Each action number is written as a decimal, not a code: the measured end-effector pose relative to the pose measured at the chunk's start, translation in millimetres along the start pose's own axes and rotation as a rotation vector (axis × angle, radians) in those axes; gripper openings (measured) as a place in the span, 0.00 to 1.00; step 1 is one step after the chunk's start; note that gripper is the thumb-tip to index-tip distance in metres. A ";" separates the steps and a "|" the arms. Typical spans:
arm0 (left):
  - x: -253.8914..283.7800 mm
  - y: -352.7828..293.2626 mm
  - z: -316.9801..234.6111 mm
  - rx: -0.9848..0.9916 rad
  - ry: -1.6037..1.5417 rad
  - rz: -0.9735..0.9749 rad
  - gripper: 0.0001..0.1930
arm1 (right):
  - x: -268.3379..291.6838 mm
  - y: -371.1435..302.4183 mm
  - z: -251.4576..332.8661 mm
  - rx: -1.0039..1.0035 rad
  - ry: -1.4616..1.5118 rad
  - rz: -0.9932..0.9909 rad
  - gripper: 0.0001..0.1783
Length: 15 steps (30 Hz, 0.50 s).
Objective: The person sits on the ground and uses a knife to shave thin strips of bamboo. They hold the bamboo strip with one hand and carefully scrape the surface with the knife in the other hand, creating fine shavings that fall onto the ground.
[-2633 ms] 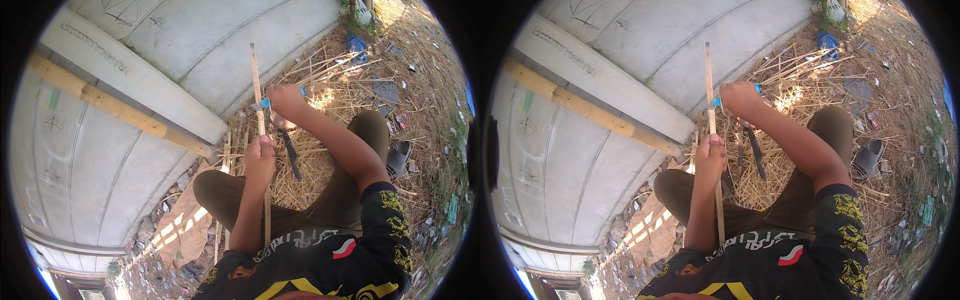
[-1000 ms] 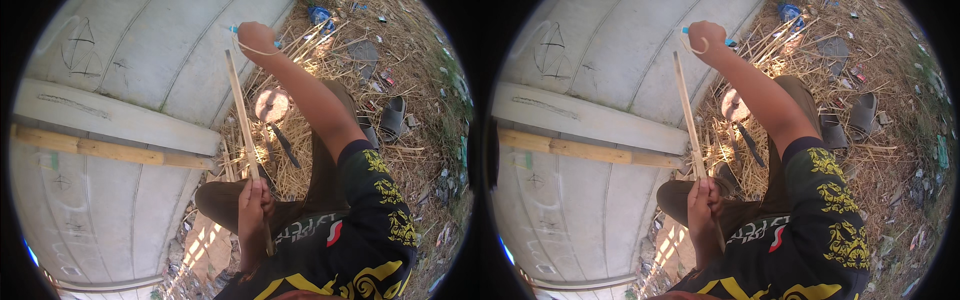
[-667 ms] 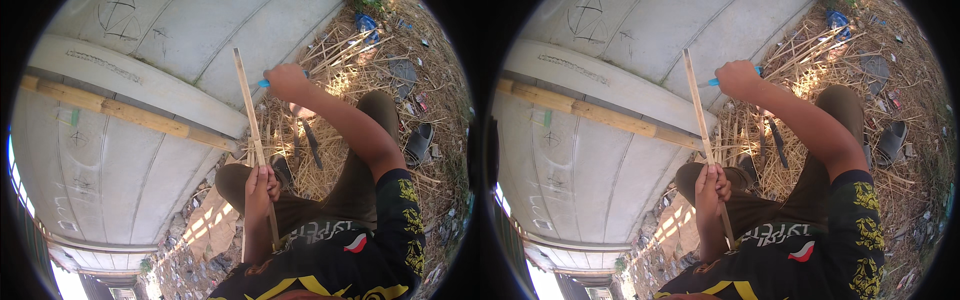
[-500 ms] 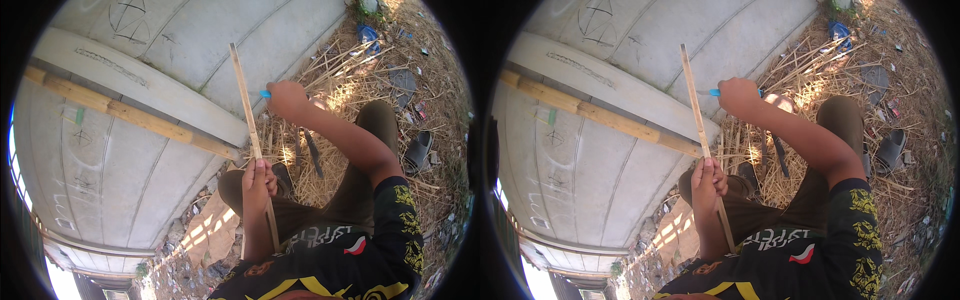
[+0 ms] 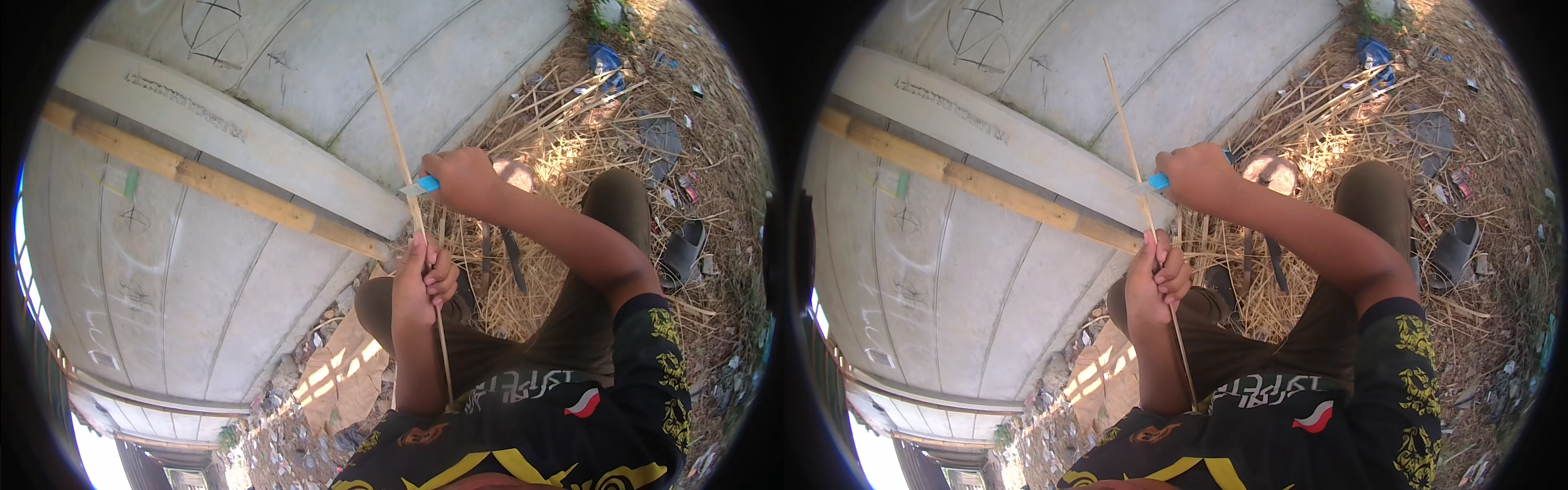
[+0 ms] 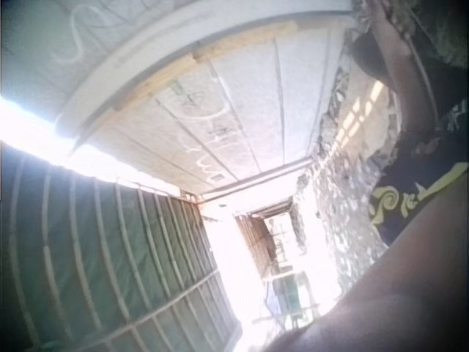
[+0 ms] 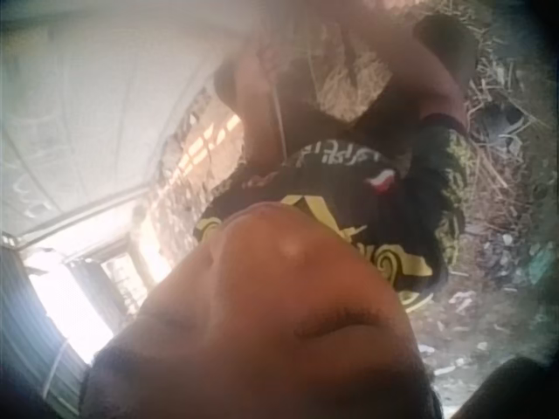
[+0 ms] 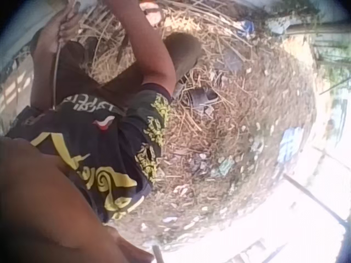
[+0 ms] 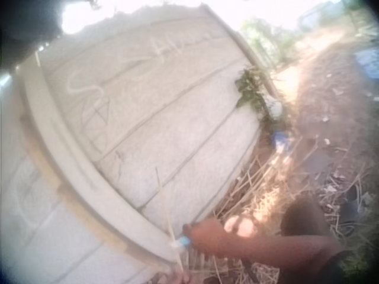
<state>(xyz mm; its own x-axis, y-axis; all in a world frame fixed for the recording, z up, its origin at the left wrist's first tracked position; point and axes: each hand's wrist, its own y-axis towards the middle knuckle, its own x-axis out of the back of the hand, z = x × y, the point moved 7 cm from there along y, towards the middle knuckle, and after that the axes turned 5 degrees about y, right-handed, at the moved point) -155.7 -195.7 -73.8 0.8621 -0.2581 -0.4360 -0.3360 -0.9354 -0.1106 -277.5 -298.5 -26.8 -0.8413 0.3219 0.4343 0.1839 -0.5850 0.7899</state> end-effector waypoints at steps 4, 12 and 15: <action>-14.3 -2.0 6.0 0.043 -0.050 0.054 0.21 | 4.4 7.1 -13.1 -0.068 -0.086 -0.038 0.04; -42.8 -52.2 88.8 0.375 -0.038 0.200 0.21 | 125.4 32.2 -161.0 -0.735 -0.382 -0.306 0.11; -24.6 -74.6 86.6 0.308 -0.073 0.022 0.19 | 153.7 32.2 -153.5 -0.660 -0.351 -0.452 0.11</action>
<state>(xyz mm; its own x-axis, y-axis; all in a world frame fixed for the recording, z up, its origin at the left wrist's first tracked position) -184.7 -98.6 -132.2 0.8275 -0.2486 -0.5034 -0.4627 -0.8099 -0.3606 -479.0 -382.1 -1.0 -0.5370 0.7747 0.3338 -0.5533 -0.6221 0.5539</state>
